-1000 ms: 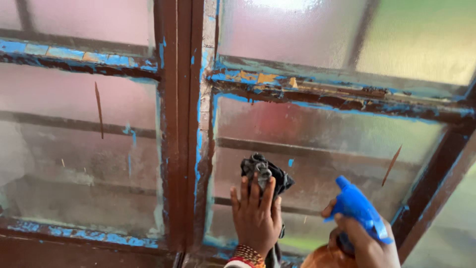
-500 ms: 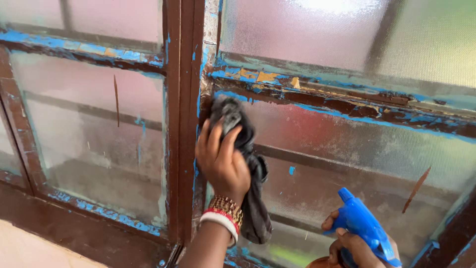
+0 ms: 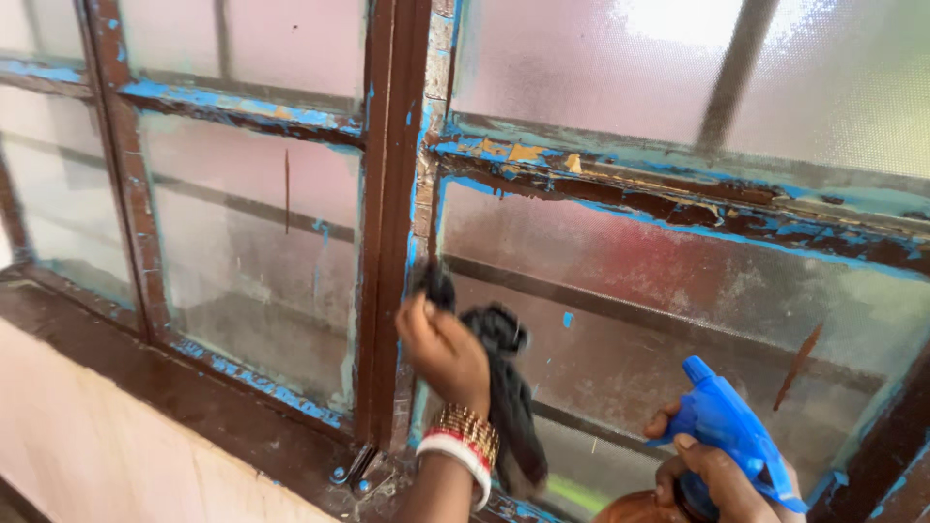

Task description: The person cleans a window frame and glass panes by spraying a liquid from a bottle and wiping the surfaces with a cloth.

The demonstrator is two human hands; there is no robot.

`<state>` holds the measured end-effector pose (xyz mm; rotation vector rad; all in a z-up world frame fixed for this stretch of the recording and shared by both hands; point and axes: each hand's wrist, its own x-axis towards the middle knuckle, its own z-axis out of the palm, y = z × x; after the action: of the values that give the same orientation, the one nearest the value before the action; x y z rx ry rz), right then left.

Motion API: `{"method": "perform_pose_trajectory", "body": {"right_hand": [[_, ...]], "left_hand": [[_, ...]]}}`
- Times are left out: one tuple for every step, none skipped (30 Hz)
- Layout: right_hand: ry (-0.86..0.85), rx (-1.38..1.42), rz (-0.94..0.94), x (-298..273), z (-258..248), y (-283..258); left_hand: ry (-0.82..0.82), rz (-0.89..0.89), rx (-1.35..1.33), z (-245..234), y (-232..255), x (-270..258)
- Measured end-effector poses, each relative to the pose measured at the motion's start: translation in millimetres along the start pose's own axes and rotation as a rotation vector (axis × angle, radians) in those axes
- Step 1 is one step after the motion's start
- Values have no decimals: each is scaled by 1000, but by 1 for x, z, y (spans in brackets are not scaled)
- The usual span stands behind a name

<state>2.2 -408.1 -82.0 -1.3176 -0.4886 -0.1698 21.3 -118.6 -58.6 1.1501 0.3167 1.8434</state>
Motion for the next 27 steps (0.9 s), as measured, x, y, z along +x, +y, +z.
{"method": "perform_pose_trajectory", "body": {"right_hand": [[18, -8, 4, 2, -8, 9], [35, -17, 7, 6, -19, 20], [27, -12, 5, 11, -30, 34], [-1, 24, -29, 18, -41, 50], [-28, 55, -64, 28, -54, 65], [-35, 56, -67, 43, -68, 78], [-96, 47, 11, 55, -83, 89], [-157, 38, 90, 63, -93, 99], [-160, 38, 89, 69, -99, 108], [-148, 0, 101, 75, -101, 114], [-130, -34, 112, 77, -99, 118], [-111, -69, 123, 78, -95, 119], [-88, -104, 133, 77, -88, 116], [-64, -140, 144, 75, -78, 112], [-58, -142, 143, 70, -66, 105], [-16, -109, 102, 63, -53, 98], [21, -73, 60, 59, -36, 90], [22, -73, 56, 57, -20, 81], [59, -83, 43, 53, -6, 74], [96, -93, 30, 50, 6, 68], [103, -95, 29, 47, 12, 61], [109, -98, 27, 42, 16, 55], [118, -105, 22, 40, 16, 49], [129, -116, 18, 37, 15, 43], [141, -123, 18, 35, 15, 40], [149, -135, 17, 32, 13, 36], [160, -145, 17, 29, 12, 33]], "left_hand": [[73, 87, 24, 12, 9, 15], [146, 175, 47, 24, 20, 30], [152, 183, 50, 33, 32, 42], [187, 216, 52, 39, 42, 53], [221, 246, 53, 44, 50, 57], [228, 249, 53, 47, 56, 53], [112, 247, 189, 48, 58, 42], [-5, 245, 324, 48, 58, 30], [-1, 246, 324, 45, 54, 20], [-65, 298, 343, 39, 49, 8], [-134, 353, 358, 33, 43, -4], [-192, 366, 326, 26, 38, -17], [-253, 378, 291, 17, 32, -31], [-325, 394, 263, 9, 26, -42], [-395, 405, 235, 0, 21, -53], [-426, 471, 234, -9, 17, -64], [-453, 540, 235, -16, 10, -68], [-452, 541, 232, -22, 2, -67], [-551, 605, 225, -29, -6, -64], [-651, 667, 217, -34, -13, -59], [-655, 667, 210, -35, -19, -55], [-658, 722, 221, -34, -23, -49], [-661, 778, 227, -32, -26, -44], [-665, 777, 214, -31, -28, -39], [-671, 784, 171, -30, -29, -34], [-676, 791, 128, -29, -29, -28], [-683, 791, 116, -27, -28, -23]]}}
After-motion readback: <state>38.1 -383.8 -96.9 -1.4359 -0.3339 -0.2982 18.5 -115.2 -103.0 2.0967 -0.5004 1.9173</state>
